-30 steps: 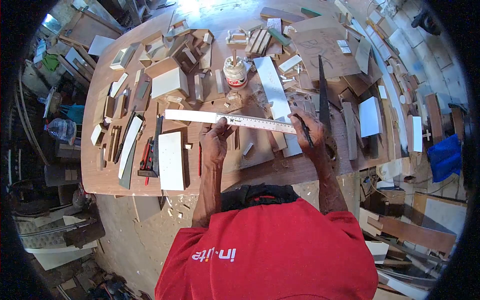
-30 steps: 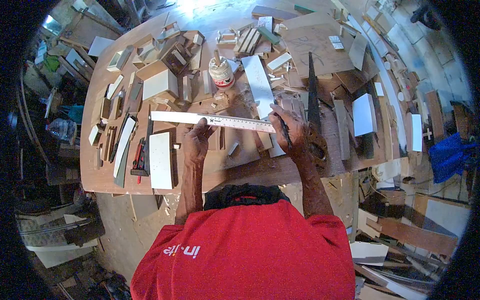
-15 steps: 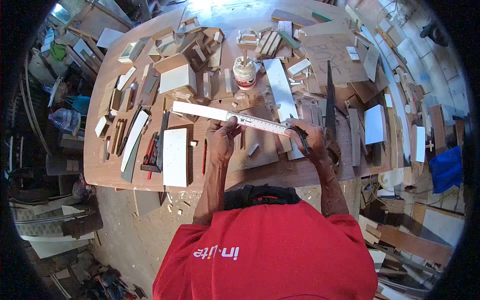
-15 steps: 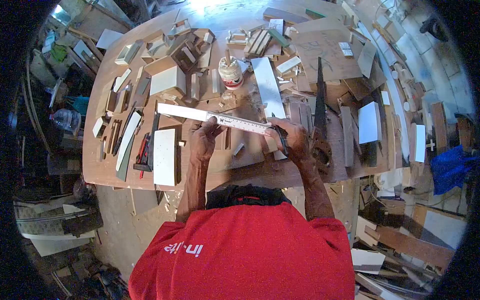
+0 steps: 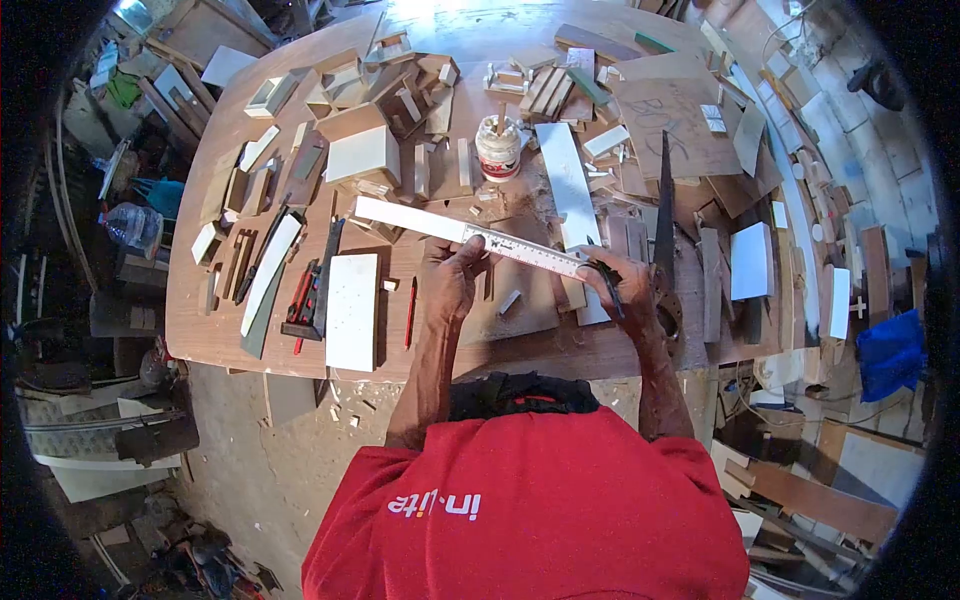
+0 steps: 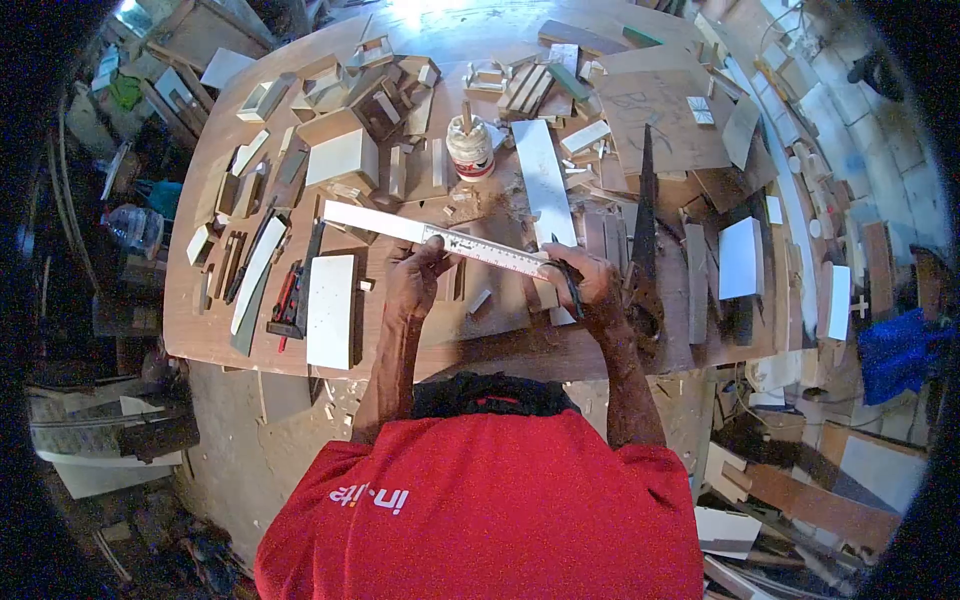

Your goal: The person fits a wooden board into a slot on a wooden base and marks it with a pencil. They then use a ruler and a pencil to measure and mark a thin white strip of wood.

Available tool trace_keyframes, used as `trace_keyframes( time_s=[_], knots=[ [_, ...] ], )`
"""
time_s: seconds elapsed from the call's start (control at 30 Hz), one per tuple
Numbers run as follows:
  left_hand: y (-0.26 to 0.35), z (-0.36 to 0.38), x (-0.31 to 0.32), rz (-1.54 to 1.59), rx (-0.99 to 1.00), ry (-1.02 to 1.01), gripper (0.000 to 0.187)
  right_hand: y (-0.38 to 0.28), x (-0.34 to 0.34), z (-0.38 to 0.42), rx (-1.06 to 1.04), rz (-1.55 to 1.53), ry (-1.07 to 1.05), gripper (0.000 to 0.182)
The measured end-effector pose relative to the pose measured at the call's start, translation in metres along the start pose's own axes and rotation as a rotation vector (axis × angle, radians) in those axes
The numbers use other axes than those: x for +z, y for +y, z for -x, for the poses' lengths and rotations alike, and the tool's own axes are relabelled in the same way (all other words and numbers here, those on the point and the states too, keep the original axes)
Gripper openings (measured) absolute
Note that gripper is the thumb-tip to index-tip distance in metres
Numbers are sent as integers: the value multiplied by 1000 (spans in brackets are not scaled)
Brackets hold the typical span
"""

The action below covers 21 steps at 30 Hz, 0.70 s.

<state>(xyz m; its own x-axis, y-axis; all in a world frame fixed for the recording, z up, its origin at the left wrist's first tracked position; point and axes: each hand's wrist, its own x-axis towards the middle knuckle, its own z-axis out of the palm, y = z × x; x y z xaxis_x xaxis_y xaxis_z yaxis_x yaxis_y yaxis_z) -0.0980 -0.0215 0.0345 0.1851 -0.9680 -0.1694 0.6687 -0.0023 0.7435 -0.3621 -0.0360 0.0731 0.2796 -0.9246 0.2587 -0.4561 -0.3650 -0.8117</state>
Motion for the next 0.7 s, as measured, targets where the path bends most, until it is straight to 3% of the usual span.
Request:
trace_keyframes(
  time_s=[0.13,0.4,0.7],
  knots=[
    [5,3,6,-51,4,-10,15,-6,-2,1,-23,51,-17,30],
    [10,12,28,-116,74,-5,11,-1,6,8,194,-121,16,35],
    [-14,17,31,-100,-40,-79,13,-6,7,8,216,-122,13,35]
  ],
)
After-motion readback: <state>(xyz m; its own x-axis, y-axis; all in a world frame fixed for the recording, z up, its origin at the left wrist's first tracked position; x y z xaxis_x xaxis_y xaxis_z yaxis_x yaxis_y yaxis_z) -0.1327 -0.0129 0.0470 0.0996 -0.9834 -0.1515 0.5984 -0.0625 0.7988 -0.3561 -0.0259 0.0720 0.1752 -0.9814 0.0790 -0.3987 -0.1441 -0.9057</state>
